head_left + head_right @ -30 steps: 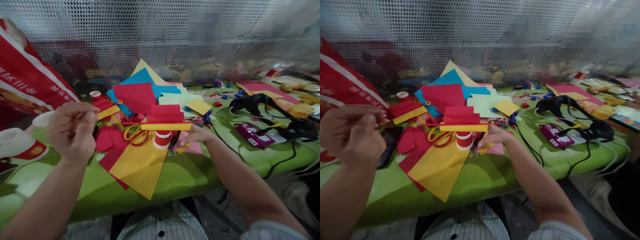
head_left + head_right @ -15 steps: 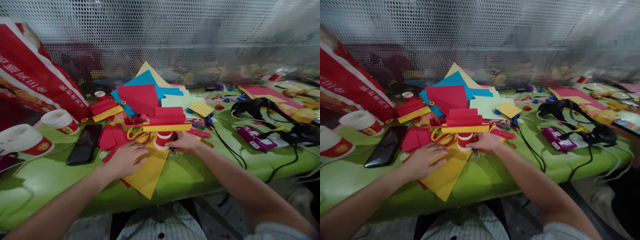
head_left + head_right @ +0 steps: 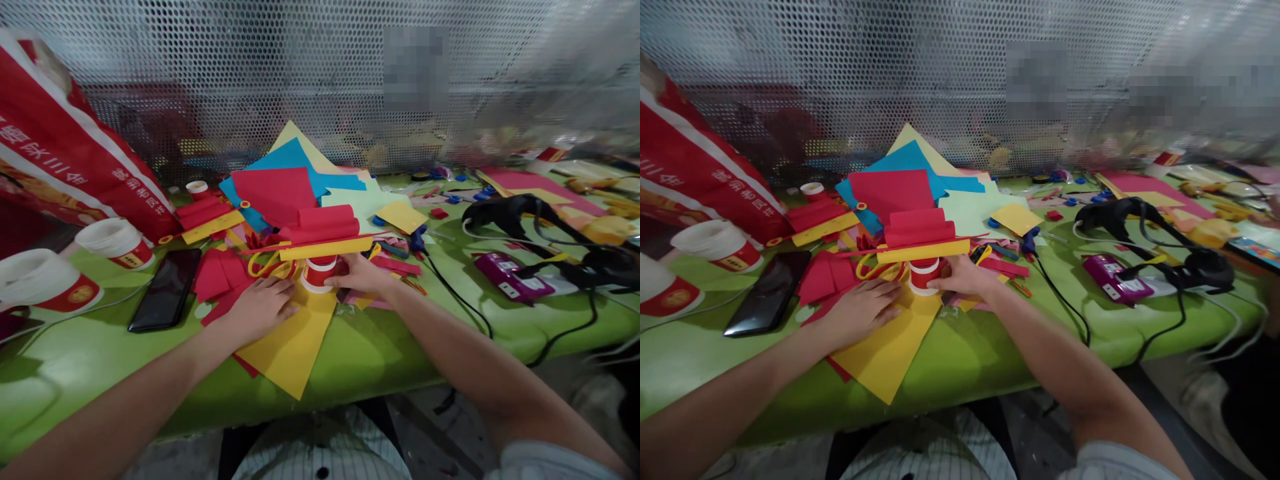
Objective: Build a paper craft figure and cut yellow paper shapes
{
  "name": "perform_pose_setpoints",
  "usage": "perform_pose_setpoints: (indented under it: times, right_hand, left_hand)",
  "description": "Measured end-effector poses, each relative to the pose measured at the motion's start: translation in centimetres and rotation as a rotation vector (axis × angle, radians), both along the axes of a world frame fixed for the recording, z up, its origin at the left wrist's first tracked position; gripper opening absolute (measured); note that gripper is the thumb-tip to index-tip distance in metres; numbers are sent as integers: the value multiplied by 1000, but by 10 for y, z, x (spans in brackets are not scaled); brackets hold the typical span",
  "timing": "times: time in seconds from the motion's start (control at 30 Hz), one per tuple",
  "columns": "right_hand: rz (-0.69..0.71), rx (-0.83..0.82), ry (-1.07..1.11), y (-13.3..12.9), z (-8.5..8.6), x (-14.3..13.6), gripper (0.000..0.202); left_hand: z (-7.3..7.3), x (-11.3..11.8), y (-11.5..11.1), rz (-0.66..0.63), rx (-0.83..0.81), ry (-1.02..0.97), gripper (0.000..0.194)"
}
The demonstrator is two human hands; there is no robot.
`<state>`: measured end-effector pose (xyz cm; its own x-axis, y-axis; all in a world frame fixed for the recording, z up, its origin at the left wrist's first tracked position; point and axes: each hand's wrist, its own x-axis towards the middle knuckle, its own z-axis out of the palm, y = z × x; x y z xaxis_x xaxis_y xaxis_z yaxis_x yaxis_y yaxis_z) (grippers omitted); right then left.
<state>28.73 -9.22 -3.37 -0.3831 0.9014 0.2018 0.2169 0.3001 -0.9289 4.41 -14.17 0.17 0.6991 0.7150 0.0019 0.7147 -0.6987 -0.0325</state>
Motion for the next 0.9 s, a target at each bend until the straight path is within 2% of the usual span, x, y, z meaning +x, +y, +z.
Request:
perform_pose_setpoints:
  times: [0.2, 0.33, 0.4, 0.47, 0.53, 0.6, 0.67, 0.73, 0.9]
  right_hand:
    - [10, 199, -201, 3, 12, -7, 53]
    - [13, 258, -220, 4, 19, -12, 52]
    - [22, 276, -214, 5, 19, -12, 52]
    - [26, 292, -206, 5, 19, -10, 50]
    - [17, 288, -193, 4, 19, -6, 49]
    - [0, 265, -170, 3, 19, -3, 50]
    - [-17, 241, -150, 1, 20, 0, 50]
    - [-19, 240, -140, -1, 22, 0, 47]
    - [-13, 213, -109, -7, 33, 6, 44]
  left_hand:
    - [0, -5, 11, 91, -1, -42, 46]
    - [-3, -8, 17, 113, -18, -213, 38]
    - [-4, -7, 18, 165, -28, -404, 32]
    - [-5, -4, 19, 295, -75, -657, 27]
    - [-5, 2, 19, 456, -183, -940, 27]
    - [-6, 10, 20, 531, -354, -1214, 32]
    - [-7, 19, 21, 510, -506, -1442, 38]
    - [-9, 27, 24, 460, -578, -1602, 40]
    - [-9, 39, 30, 344, -655, -1790, 49]
